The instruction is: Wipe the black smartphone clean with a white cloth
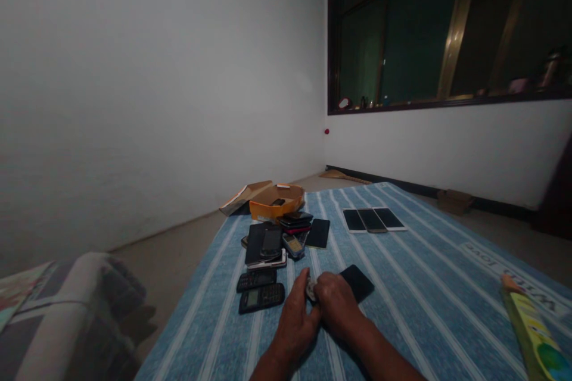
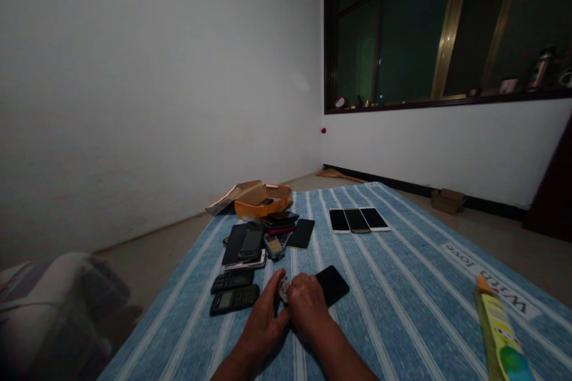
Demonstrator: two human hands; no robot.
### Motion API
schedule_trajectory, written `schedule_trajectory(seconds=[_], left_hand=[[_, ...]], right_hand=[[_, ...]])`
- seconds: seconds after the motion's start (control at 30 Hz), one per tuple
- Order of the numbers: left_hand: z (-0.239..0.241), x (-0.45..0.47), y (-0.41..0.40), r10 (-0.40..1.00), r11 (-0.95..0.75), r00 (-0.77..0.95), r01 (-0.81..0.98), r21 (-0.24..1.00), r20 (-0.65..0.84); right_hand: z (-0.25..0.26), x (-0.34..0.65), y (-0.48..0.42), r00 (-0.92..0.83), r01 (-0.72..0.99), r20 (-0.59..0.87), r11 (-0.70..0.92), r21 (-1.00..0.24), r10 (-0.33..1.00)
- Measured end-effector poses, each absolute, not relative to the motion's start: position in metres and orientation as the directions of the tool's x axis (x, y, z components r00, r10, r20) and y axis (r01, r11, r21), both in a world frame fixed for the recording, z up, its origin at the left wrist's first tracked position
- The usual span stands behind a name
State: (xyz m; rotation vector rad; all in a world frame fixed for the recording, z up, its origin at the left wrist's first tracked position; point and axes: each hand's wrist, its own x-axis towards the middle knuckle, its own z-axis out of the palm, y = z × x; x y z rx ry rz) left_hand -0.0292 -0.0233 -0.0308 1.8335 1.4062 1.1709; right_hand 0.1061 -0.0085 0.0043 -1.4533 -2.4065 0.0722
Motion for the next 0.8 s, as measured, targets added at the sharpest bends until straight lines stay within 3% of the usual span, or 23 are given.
schedule_trajectory(seconds=[0.17,0.43,0.8], left_hand=[[-0.032,-0.031,-0.023,0.931,-0.350,0.084,0.472,0.809,0.354],[-0.042,-0.032,-0.022,0.891,-0.419,0.129,0.598,0.683,0.435],[-0.011,-0.021,-0.035,0.912,-0.359,0.140,0.728,0.584,0.385]], right_hand=[[0.004,0.106,0.000,-0.456,0.840,0.214,0.497,-0.217,0.864],[0.005,0.106,0.001,-0.433,0.845,0.200,0.473,-0.249,0.879],[0.004,0.108,0.000,-0.403,0.853,0.219,0.452,-0.262,0.888]])
